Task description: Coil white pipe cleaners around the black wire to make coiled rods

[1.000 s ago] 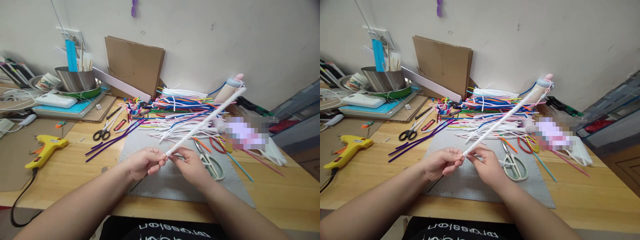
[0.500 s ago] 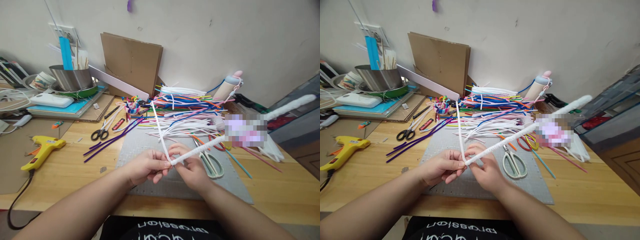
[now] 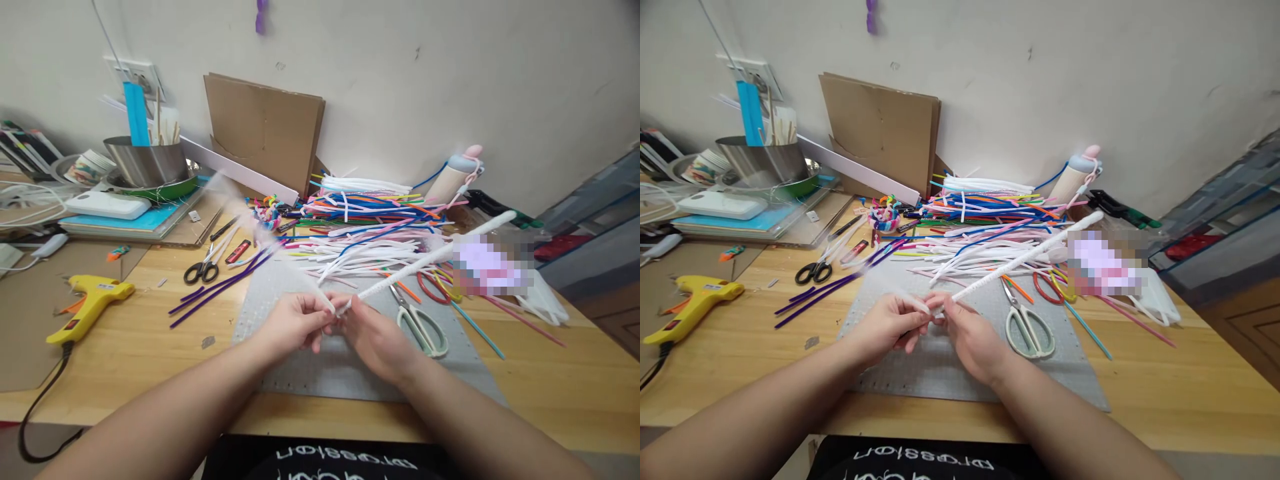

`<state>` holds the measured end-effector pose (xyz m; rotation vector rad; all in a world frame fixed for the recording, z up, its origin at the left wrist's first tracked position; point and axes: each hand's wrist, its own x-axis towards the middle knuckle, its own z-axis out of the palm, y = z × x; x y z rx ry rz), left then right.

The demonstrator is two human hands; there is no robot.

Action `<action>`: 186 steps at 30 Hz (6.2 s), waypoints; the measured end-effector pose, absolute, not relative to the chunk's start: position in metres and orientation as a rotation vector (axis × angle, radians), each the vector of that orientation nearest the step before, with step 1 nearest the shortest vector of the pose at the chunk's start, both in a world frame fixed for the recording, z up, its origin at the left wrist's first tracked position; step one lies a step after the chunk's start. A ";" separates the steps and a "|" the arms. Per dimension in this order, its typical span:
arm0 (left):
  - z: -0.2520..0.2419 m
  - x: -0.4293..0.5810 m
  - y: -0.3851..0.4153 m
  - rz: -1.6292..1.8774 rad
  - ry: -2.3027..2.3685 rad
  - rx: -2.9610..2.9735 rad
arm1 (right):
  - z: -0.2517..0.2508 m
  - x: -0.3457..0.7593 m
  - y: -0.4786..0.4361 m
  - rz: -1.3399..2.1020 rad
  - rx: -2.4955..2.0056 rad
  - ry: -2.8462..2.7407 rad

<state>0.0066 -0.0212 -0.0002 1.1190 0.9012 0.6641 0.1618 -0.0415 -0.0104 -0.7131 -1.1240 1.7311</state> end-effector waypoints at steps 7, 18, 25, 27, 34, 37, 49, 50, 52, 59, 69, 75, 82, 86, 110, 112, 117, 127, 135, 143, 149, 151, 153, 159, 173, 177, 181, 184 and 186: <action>-0.004 0.016 -0.026 0.814 1.066 1.210 | -0.012 0.154 -0.044 1.830 -0.715 -1.052; -0.001 0.005 -0.019 0.822 0.995 1.062 | -0.010 0.162 -0.040 1.678 -0.972 -1.063; 0.003 0.000 -0.017 0.614 0.726 0.806 | -0.009 0.172 -0.035 1.164 -1.133 -1.649; 0.005 -0.001 -0.018 0.535 0.647 0.735 | -0.008 0.175 -0.036 0.858 -1.095 -1.811; 0.007 0.000 -0.022 0.498 0.568 0.680 | -0.005 0.174 -0.041 0.445 -1.090 -1.808; 0.009 0.000 -0.023 0.524 0.568 0.728 | 0.000 0.171 -0.047 0.478 -1.110 -1.801; 0.006 -0.001 -0.026 0.564 0.637 0.964 | 0.007 0.170 -0.061 0.622 -0.995 -1.827; 0.006 -0.001 -0.025 0.573 0.649 0.985 | 0.006 0.170 -0.060 0.632 -1.009 -1.813; 0.005 0.000 -0.025 0.593 0.682 1.014 | 0.006 0.169 -0.059 0.652 -1.039 -1.799; 0.010 0.001 -0.027 0.607 0.761 1.082 | 0.002 0.167 -0.060 0.671 -1.145 -1.667; 0.007 0.000 -0.024 0.522 0.713 1.061 | -0.002 0.168 -0.051 1.333 -0.900 -1.370; 0.008 0.001 -0.022 0.553 0.643 0.893 | -0.003 0.166 -0.049 1.558 -0.814 -1.204; 0.003 0.006 -0.023 0.516 0.702 0.958 | -0.006 0.166 -0.046 1.584 -0.817 -1.230; -0.003 0.007 -0.022 0.531 0.725 1.028 | -0.007 0.163 -0.047 1.688 -0.816 -1.309; 0.001 0.005 -0.023 0.697 0.888 1.349 | -0.008 0.168 -0.042 1.547 -0.994 -1.330; 0.003 0.005 -0.023 0.676 0.918 1.356 | -0.008 0.170 -0.040 1.537 -0.982 -1.403; 0.011 0.005 -0.023 0.663 0.988 1.355 | -0.005 0.172 -0.040 1.556 -0.915 -1.491; 0.001 0.003 -0.025 0.858 1.080 1.572 | -0.004 0.168 -0.043 1.682 -0.881 -1.285; 0.001 0.005 -0.026 0.818 1.056 1.469 | -0.005 0.164 -0.042 1.556 -1.109 -1.295; 0.006 0.008 -0.025 0.818 1.057 1.364 | -0.011 0.161 -0.044 1.757 -0.932 -1.101; 0.007 0.006 -0.023 0.817 0.971 1.345 | -0.009 0.169 -0.040 1.710 -0.936 -1.104; 0.005 0.006 -0.023 0.819 0.975 1.333 | -0.007 0.171 -0.039 1.706 -0.942 -1.104; 0.002 0.006 -0.023 0.831 1.002 1.325 | -0.005 0.171 -0.039 1.718 -0.942 -1.105; 0.002 0.006 -0.025 0.840 1.062 1.297 | -0.006 0.169 -0.039 1.703 -0.948 -1.145; 0.006 0.002 -0.021 0.630 0.705 0.829 | -0.002 0.174 -0.035 1.509 -1.011 -1.362; 0.007 0.001 -0.020 0.609 0.683 0.820 | -0.006 0.175 -0.034 1.589 -0.958 -1.358; 0.007 0.000 -0.019 0.578 0.687 0.852 | -0.008 0.176 -0.035 1.548 -0.998 -1.363; 0.007 0.000 -0.021 0.593 0.690 0.895 | -0.008 0.175 -0.036 1.481 -1.035 -1.405; 0.006 0.002 -0.022 0.617 0.712 0.917 | -0.008 0.173 -0.036 1.437 -1.034 -1.442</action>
